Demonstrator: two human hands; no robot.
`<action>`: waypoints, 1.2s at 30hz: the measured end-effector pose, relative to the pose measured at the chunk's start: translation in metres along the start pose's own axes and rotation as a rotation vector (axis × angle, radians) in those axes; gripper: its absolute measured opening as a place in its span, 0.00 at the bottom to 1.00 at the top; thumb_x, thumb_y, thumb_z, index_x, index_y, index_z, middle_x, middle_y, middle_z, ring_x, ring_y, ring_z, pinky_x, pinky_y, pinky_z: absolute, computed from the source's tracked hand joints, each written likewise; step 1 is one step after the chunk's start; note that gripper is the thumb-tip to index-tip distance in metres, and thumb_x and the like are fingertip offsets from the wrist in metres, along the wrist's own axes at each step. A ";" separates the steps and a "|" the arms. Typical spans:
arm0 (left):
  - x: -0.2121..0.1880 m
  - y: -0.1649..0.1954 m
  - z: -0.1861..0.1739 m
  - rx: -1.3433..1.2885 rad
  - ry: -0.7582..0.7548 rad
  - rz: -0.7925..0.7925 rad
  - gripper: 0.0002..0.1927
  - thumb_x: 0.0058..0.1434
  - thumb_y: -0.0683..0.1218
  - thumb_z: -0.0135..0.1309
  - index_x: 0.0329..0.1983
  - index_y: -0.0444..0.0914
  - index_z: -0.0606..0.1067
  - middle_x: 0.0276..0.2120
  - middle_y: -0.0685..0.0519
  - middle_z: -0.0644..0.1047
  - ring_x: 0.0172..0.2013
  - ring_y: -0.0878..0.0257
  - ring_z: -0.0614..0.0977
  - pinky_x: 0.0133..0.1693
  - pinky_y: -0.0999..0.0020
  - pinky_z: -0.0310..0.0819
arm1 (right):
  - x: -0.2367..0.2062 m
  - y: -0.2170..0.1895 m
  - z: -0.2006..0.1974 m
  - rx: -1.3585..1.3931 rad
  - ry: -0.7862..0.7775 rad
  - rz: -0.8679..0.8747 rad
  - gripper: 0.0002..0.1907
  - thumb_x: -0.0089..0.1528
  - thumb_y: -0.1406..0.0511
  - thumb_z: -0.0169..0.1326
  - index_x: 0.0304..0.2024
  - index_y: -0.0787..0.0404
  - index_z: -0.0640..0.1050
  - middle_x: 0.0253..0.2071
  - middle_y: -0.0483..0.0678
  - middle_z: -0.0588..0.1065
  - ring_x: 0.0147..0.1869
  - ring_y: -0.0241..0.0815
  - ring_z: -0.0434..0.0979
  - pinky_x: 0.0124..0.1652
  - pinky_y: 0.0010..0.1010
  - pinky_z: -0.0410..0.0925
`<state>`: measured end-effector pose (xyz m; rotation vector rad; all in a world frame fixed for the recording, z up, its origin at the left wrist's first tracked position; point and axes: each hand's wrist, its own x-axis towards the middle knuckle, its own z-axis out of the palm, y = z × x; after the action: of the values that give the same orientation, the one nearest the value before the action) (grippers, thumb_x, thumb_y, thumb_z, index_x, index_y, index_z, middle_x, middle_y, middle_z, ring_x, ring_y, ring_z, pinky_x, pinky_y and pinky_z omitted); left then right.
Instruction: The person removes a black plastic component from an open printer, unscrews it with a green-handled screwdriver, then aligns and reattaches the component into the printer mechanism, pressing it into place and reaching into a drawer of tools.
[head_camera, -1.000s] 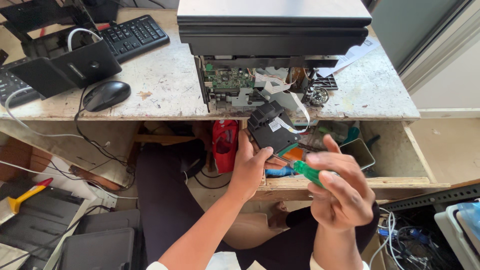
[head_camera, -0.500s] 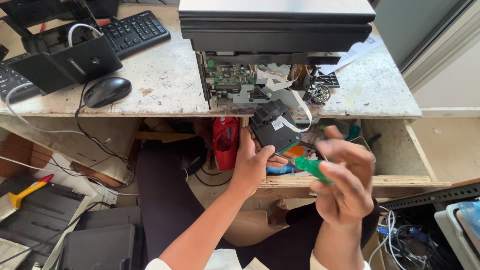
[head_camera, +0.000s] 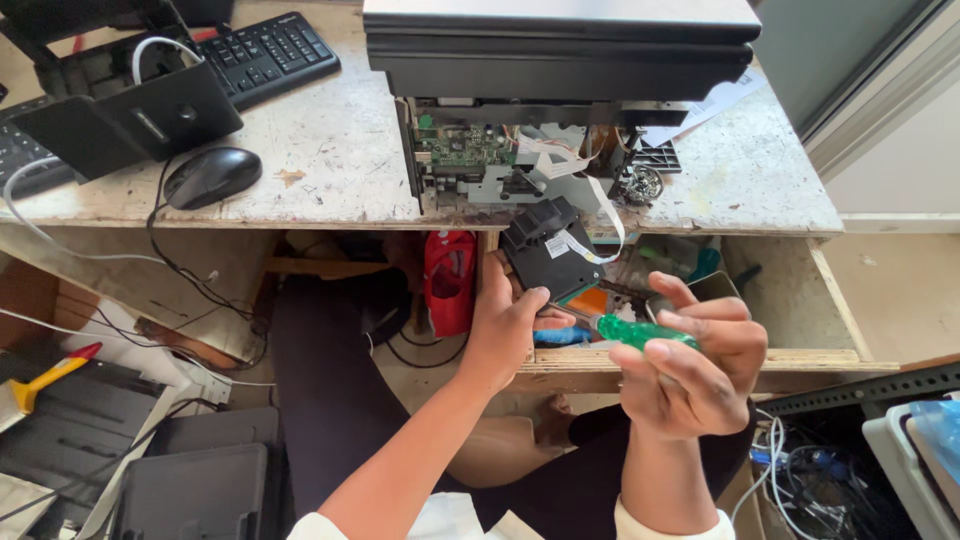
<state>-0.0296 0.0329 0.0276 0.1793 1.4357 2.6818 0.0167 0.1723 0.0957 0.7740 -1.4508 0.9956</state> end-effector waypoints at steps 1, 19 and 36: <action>0.000 0.001 0.000 -0.011 0.000 0.005 0.30 0.61 0.34 0.41 0.66 0.39 0.51 0.54 0.40 0.73 0.32 0.57 0.85 0.33 0.69 0.85 | 0.001 0.000 -0.001 0.043 -0.030 0.028 0.12 0.66 0.63 0.59 0.51 0.54 0.75 0.45 0.51 0.69 0.48 0.43 0.75 0.58 0.50 0.77; 0.003 -0.004 0.004 0.142 0.117 0.058 0.15 0.71 0.43 0.40 0.58 0.38 0.55 0.55 0.45 0.69 0.45 0.61 0.80 0.32 0.65 0.83 | 0.005 -0.011 -0.012 0.076 -0.184 0.097 0.15 0.64 0.75 0.64 0.50 0.59 0.77 0.50 0.52 0.73 0.52 0.45 0.81 0.58 0.42 0.77; 0.003 -0.004 0.006 0.026 0.129 0.045 0.15 0.71 0.42 0.41 0.56 0.39 0.53 0.55 0.46 0.67 0.45 0.59 0.80 0.32 0.64 0.87 | 0.008 -0.006 -0.015 0.172 -0.233 0.132 0.12 0.67 0.63 0.51 0.51 0.61 0.75 0.47 0.61 0.76 0.54 0.57 0.79 0.62 0.50 0.73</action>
<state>-0.0313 0.0405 0.0272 0.0415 1.5195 2.7577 0.0270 0.1838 0.1040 0.9545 -1.6477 1.1726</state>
